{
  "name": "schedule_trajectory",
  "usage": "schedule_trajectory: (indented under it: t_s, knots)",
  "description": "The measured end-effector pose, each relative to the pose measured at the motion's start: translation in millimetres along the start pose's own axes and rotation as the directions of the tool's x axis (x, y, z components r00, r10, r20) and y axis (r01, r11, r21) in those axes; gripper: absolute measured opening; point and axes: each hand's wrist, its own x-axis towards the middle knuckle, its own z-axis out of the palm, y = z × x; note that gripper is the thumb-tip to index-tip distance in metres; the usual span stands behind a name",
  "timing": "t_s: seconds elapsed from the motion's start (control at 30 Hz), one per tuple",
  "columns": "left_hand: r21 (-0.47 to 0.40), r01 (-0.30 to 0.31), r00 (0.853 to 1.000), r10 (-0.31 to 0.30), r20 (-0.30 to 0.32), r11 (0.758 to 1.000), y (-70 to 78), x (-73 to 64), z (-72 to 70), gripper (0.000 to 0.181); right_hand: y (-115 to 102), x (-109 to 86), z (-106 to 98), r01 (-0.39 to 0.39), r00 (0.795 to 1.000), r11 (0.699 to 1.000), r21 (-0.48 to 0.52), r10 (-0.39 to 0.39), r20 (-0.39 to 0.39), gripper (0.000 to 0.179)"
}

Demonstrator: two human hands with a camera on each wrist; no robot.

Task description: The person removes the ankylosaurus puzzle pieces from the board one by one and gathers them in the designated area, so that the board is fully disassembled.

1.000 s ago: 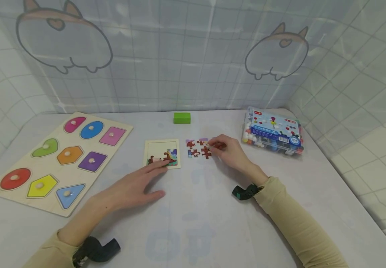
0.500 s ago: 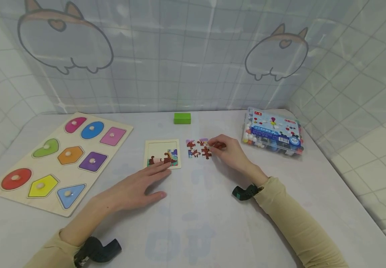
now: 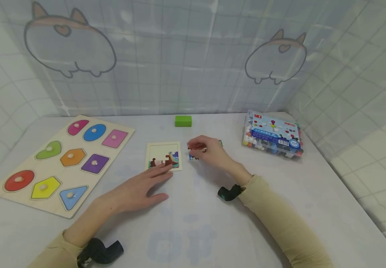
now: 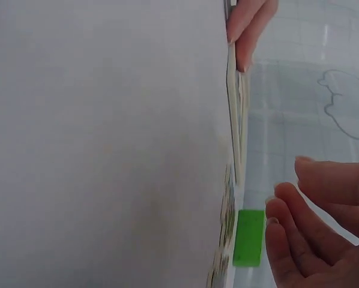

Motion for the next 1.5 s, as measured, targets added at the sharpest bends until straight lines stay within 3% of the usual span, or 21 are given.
schedule_trajectory:
  t_s: [0.13, 0.4, 0.63, 0.9, 1.5]
  knots:
    - [-0.001, -0.018, 1.000, 0.018, -0.008, 1.000, -1.5, 0.0, 1.1, 0.065, -6.4, 14.9, 14.4, 0.036, 0.998, 0.999, -0.002, -0.036, 0.052, 0.030]
    - [0.006, -0.043, 0.999, 0.043, -0.018, 0.999, -3.3, 1.1, 1.7, 0.064, -13.4, 30.7, 33.6, 0.006, 0.996, 1.000, -0.018, -0.004, 0.089, 0.031]
    - [0.025, -0.062, 0.997, 0.062, -0.039, 0.998, -4.5, 0.1, -0.6, 0.063, -10.8, 30.1, 35.8, 0.064, 0.996, 0.992, -0.106, -0.056, 0.074, 0.030]
    - [0.038, -0.050, 0.998, 0.051, -0.029, 0.998, -5.5, 1.0, 1.9, 0.064, -8.4, 30.1, 37.8, 0.128, 0.986, 0.973, -0.192, -0.104, 0.130, 0.030]
    - [0.028, -0.057, 0.998, 0.058, -0.022, 0.998, -6.8, 1.5, 3.3, 0.070, -6.5, 26.1, 43.8, 0.129, 0.979, 0.946, -0.297, -0.074, 0.190, 0.035]
